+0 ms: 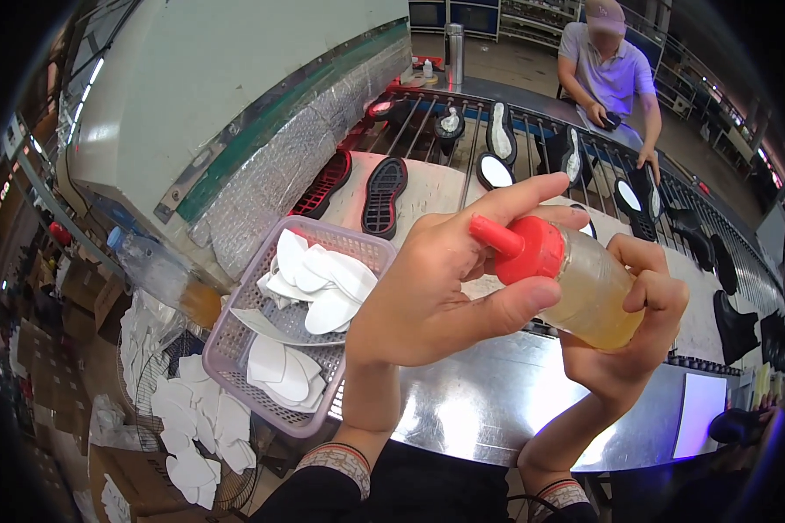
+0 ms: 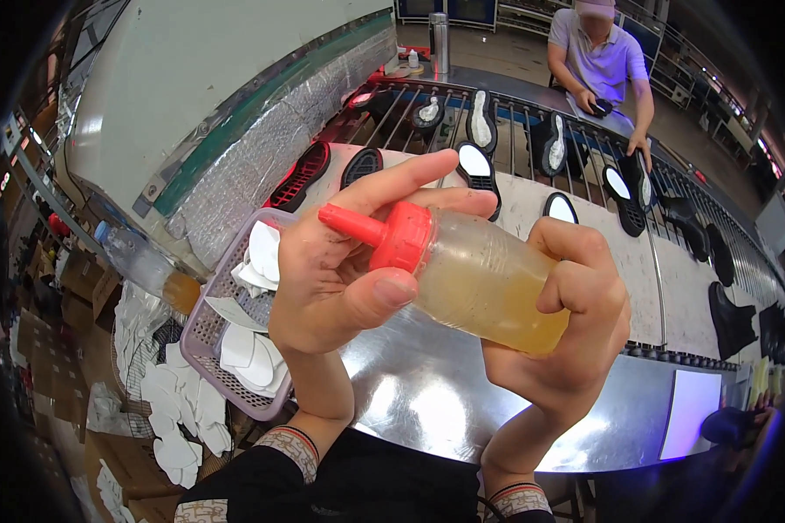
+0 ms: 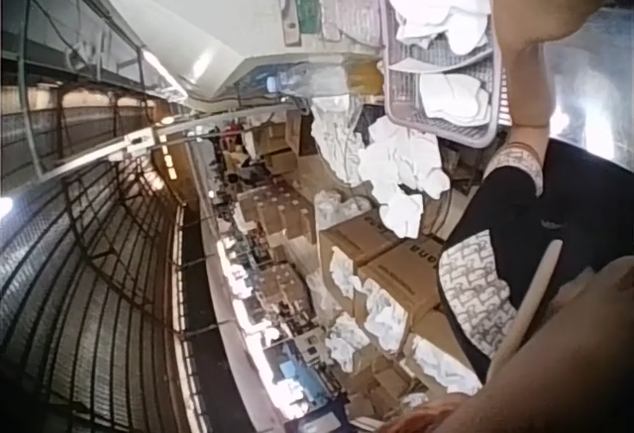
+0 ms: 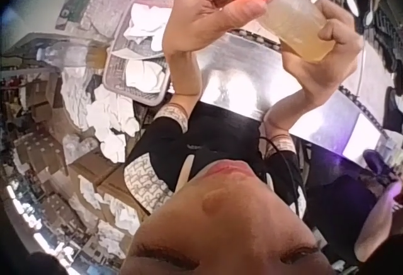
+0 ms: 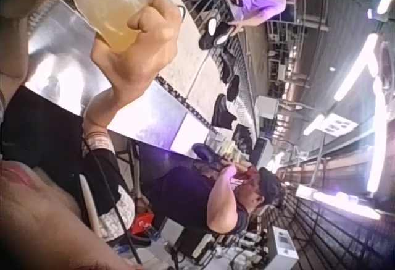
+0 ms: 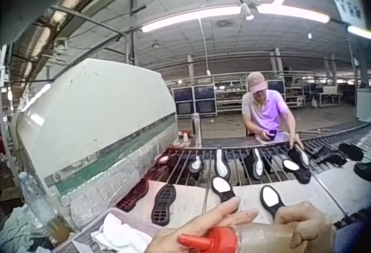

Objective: Applying glue to shoe insoles and attaching them to soles on an assembly line.

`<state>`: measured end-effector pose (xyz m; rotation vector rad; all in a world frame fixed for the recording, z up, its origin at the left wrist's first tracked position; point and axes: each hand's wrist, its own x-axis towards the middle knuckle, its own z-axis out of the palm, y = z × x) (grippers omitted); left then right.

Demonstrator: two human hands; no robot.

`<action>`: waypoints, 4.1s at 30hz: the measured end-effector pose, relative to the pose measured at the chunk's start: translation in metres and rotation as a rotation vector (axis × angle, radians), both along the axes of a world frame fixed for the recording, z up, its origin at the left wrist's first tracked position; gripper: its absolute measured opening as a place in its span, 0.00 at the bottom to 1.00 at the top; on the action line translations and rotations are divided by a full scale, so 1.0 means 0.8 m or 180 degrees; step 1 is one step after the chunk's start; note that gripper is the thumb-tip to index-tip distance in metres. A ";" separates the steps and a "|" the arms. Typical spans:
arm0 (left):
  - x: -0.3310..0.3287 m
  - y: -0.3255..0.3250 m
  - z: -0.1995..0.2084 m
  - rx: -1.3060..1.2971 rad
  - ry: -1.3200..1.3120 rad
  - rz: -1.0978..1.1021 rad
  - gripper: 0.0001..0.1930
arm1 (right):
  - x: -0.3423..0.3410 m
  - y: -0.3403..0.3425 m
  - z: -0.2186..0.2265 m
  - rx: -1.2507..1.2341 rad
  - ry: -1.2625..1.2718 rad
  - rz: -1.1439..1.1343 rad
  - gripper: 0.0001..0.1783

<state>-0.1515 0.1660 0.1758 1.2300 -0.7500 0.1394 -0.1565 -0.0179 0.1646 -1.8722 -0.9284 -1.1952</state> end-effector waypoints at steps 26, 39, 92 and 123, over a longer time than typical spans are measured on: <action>0.017 -0.008 -0.005 0.0548 0.0042 -0.0122 0.37 | 0.000 -0.008 0.000 -0.0022 0.0446 -0.0190 0.29; 0.028 -0.007 -0.016 0.0616 0.0298 -0.0696 0.36 | -0.003 -0.025 -0.001 0.0037 0.0765 -0.0121 0.24; 0.025 -0.032 -0.027 -0.1322 -0.1673 0.1212 0.07 | -0.024 -0.029 0.013 0.1586 0.1738 0.0109 0.31; 0.052 -0.060 -0.035 -0.0907 -0.2441 0.1711 0.04 | -0.011 -0.027 0.016 0.2522 0.3563 0.4481 0.56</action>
